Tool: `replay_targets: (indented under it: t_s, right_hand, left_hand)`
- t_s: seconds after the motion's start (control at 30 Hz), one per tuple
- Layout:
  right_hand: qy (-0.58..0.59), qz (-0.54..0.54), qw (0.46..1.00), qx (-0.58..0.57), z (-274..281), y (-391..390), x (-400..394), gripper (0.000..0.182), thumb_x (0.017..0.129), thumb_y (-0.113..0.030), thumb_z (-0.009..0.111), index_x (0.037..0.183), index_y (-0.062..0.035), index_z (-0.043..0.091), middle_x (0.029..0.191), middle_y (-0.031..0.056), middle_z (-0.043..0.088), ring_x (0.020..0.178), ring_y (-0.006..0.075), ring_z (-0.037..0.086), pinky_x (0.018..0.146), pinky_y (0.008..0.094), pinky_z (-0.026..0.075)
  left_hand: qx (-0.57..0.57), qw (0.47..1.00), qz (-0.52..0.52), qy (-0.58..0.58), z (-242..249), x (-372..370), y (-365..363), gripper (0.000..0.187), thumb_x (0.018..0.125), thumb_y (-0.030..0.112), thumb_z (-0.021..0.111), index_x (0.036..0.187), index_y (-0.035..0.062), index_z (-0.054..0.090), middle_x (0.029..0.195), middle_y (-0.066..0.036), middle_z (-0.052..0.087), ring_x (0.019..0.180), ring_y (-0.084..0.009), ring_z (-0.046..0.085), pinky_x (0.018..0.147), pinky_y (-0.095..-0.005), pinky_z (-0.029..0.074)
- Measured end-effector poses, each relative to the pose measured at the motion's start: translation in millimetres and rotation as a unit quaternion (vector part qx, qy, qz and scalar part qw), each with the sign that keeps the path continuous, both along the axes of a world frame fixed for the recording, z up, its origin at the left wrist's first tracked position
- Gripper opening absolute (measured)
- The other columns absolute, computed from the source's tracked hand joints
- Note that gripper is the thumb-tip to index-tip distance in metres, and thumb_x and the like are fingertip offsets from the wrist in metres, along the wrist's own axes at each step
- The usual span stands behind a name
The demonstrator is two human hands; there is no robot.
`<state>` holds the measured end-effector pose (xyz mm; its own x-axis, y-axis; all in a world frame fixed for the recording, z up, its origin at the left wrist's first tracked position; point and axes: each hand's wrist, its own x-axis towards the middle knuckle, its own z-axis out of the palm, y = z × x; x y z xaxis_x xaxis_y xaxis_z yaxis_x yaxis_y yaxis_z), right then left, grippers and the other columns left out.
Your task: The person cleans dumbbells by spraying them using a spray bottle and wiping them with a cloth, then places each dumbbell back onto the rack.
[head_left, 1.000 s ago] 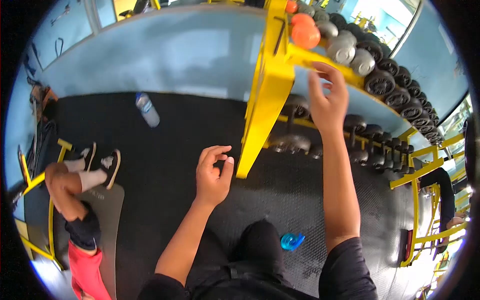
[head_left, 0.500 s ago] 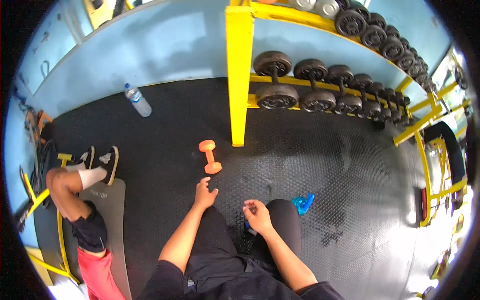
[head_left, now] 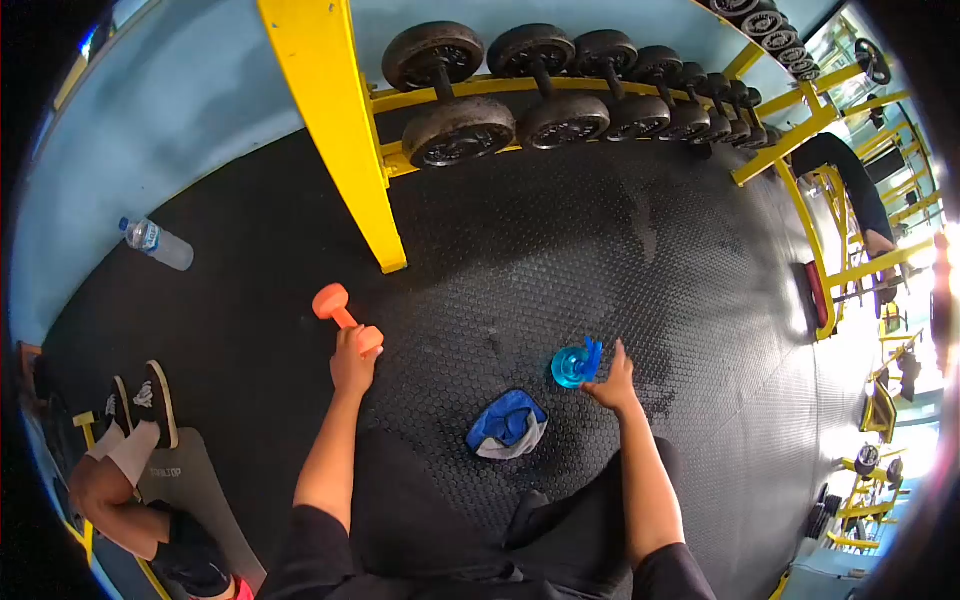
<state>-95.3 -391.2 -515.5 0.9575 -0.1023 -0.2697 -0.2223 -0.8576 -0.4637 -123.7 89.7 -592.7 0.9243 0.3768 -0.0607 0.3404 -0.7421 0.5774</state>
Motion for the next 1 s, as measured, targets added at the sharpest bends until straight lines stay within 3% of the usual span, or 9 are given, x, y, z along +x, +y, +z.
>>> replay_targets:
  t_s: [0.13, 0.23, 0.33, 0.43, 0.57, 0.63, 0.73, 0.87, 1.0]
  right_hand:
    - [-0.041, 0.029, 0.987, 0.154, -46, 12, -4, 0.092, 0.073, -0.016, 0.081, 0.149, -0.0084, 0.028, 0.145, 0.0221, 0.043, 0.134, 0.0381, 0.043, 0.110, 0.0430, 0.036]
    - [-0.131, 0.000, 0.980, 0.151, -55, 34, -10, 0.060, 0.083, -0.009, 0.070, 0.138, -0.0104, 0.046, 0.125, 0.0172, 0.062, 0.117, 0.0329, 0.061, 0.099, 0.0383, 0.047]
    - [-0.157, -0.009, 0.974, 0.165, -60, 36, -8, 0.034, 0.086, -0.009, 0.068, 0.119, -0.0066, 0.061, 0.099, 0.0155, 0.071, 0.094, 0.0301, 0.070, 0.084, 0.0365, 0.053]
    - [-0.127, -0.026, 0.974, 0.186, -26, 45, -15, 0.033, 0.087, -0.012, 0.070, 0.119, -0.0047, 0.063, 0.103, 0.0154, 0.071, 0.095, 0.0253, 0.070, 0.084, 0.0350, 0.053]
    - [-0.178, -0.022, 0.938, 0.297, 26, 55, -52, 0.037, 0.090, -0.016, 0.069, 0.123, -0.0021, 0.062, 0.110, 0.0142, 0.070, 0.099, 0.0233, 0.069, 0.085, 0.0319, 0.053]
    - [-0.085, -0.136, 0.842, 0.516, 39, 63, -76, 0.039, 0.093, -0.013, 0.066, 0.129, -0.0022, 0.057, 0.099, 0.0079, 0.066, 0.101, 0.0210, 0.064, 0.092, 0.0347, 0.049]
    - [-0.025, -0.177, 0.605, 0.776, 53, 64, -104, 0.043, 0.095, -0.011, 0.060, 0.135, -0.0046, 0.047, 0.091, 0.0056, 0.061, 0.110, 0.0300, 0.060, 0.105, 0.0477, 0.039]
    - [0.024, -0.176, 0.569, 0.803, 53, 60, -107, 0.048, 0.096, -0.013, 0.061, 0.139, -0.0025, 0.042, 0.101, 0.0082, 0.064, 0.109, 0.0224, 0.059, 0.101, 0.0386, 0.044]
    - [0.025, 0.031, 0.717, 0.696, 59, 76, -114, 0.073, 0.091, -0.015, 0.069, 0.149, -0.0042, 0.026, 0.130, 0.0126, 0.054, 0.113, 0.0186, 0.056, 0.097, 0.0348, 0.047]
  left_hand:
    - [-0.150, 0.985, 0.062, -0.065, 26, -20, -33, 0.051, 0.080, 0.030, 0.077, 0.118, 0.0010, 0.060, 0.118, -0.017, 0.060, 0.112, -0.0332, 0.058, 0.096, -0.0404, 0.046]
    - [-0.430, 0.891, 0.150, 0.007, 54, -41, -70, 0.038, 0.093, 0.032, 0.066, 0.117, 0.0023, 0.060, 0.102, -0.011, 0.067, 0.078, -0.0175, 0.065, 0.063, -0.0285, 0.052]
    - [-0.601, 0.783, 0.150, 0.058, 50, -74, -118, 0.037, 0.100, 0.035, 0.055, 0.122, 0.0052, 0.057, 0.092, -0.008, 0.069, 0.066, -0.0145, 0.065, 0.051, -0.0222, 0.047]
    - [-0.641, 0.748, 0.145, 0.094, 38, -100, -168, 0.039, 0.100, 0.038, 0.053, 0.125, 0.0080, 0.050, 0.099, -0.008, 0.067, 0.072, -0.0158, 0.067, 0.054, -0.0235, 0.049]
    - [-0.568, 0.810, 0.111, 0.097, 25, -110, -214, 0.041, 0.101, 0.036, 0.054, 0.130, 0.0093, 0.046, 0.110, -0.008, 0.062, 0.080, -0.0151, 0.063, 0.058, -0.0252, 0.050]
    - [-0.523, 0.843, 0.087, 0.093, 35, -110, -228, 0.044, 0.098, 0.036, 0.059, 0.131, 0.0094, 0.045, 0.114, -0.008, 0.059, 0.081, -0.0131, 0.061, 0.058, -0.0249, 0.050]
    - [-0.558, 0.820, 0.084, 0.091, 39, -103, -240, 0.051, 0.096, 0.037, 0.062, 0.136, 0.0099, 0.043, 0.117, -0.008, 0.059, 0.090, -0.0154, 0.061, 0.066, -0.0280, 0.054]
    - [-0.617, 0.786, 0.020, 0.018, -3, -94, -238, 0.048, 0.097, 0.036, 0.061, 0.135, 0.0114, 0.044, 0.123, -0.010, 0.057, 0.106, -0.0221, 0.061, 0.086, -0.0398, 0.055]
    - [-0.654, 0.747, 0.097, 0.071, 26, -97, -233, 0.043, 0.100, 0.035, 0.056, 0.135, 0.0135, 0.042, 0.123, -0.009, 0.057, 0.107, -0.0243, 0.062, 0.086, -0.0469, 0.055]
